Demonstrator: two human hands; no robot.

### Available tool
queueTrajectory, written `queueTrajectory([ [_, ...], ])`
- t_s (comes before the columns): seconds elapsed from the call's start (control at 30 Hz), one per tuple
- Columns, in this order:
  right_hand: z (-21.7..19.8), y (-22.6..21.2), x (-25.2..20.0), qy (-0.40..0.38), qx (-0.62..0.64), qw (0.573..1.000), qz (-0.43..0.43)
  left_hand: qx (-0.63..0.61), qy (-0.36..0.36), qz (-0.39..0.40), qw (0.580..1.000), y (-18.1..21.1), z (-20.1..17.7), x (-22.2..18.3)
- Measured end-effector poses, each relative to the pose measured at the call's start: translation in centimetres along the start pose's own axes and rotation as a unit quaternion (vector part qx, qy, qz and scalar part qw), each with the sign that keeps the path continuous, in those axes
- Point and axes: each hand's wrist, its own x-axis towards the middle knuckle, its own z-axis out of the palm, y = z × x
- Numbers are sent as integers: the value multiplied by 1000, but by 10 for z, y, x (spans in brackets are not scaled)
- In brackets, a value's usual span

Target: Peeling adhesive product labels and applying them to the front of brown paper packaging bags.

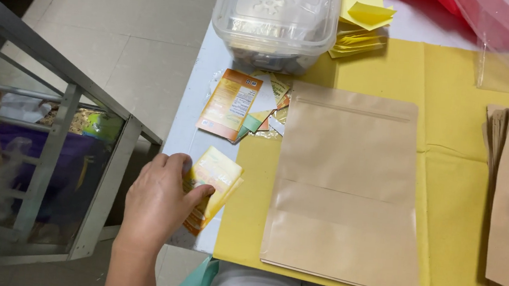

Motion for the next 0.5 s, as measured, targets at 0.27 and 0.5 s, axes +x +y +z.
queueTrajectory([
  [0.27,59,-125,8,-95,-40,994,41,-50,-3,-64,997,-11,-12,0],
  [0.5,106,-102,5,-194,-41,966,-168,-181,19,-164,970,-31,-17,-7],
])
